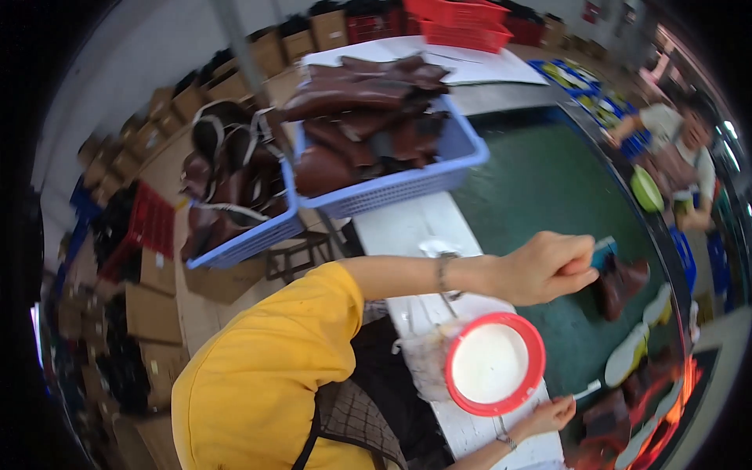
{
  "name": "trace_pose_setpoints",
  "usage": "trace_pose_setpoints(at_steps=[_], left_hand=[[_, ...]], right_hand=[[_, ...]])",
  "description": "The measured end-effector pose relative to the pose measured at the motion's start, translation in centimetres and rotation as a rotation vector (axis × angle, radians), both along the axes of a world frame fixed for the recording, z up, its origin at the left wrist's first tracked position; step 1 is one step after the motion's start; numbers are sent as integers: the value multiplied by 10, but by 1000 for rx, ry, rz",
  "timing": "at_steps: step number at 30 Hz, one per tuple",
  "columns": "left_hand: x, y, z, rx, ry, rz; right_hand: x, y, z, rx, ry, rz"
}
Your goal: Applying glue to the edges of leather boot uppers using a brush.
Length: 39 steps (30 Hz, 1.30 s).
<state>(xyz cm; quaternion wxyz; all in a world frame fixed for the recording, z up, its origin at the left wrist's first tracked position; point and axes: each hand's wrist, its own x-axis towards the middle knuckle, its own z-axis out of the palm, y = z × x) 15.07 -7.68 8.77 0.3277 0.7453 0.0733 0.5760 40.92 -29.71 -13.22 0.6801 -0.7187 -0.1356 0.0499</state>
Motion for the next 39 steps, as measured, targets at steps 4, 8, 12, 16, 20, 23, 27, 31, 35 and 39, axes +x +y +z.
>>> trace_pose_setpoints(at_steps=[4, 8, 12, 16, 20, 23, 27, 31, 35, 39], left_hand=[[-192, -57, 21, -23, 139, 476], [-354, -71, 15, 58, -96, 868], [-509, -44, 15, 54, -33, 1668], [-705, -79, -33, 58, 677, 1841], [-731, -71, -53, -401, 880, 1693], [-719, -66, -29, -318, 765, 1760], [-701, -93, 56, 497, 670, 2232], [-545, -119, 96, 119, -95, 1555], [-334, -157, 48, -1072, -353, 505], [-268, -91, 5, -825, 388, 382]], right_hand=[[-17, 6, 14, -20, -61, 118], [-21, 6, 18, -73, -95, 177], [-23, -12, 16, -71, -125, 108], [-1, 1, -6, -18, -10, 172], [-1, -6, -7, -79, -148, 179], [-5, -13, 16, 93, 77, 191], [-41, -38, 71, -118, -189, 258], [-95, -58, 122, -408, -536, 422], [-120, -62, 135, -674, -649, 429], [-126, -53, 138, -749, -980, 443]])
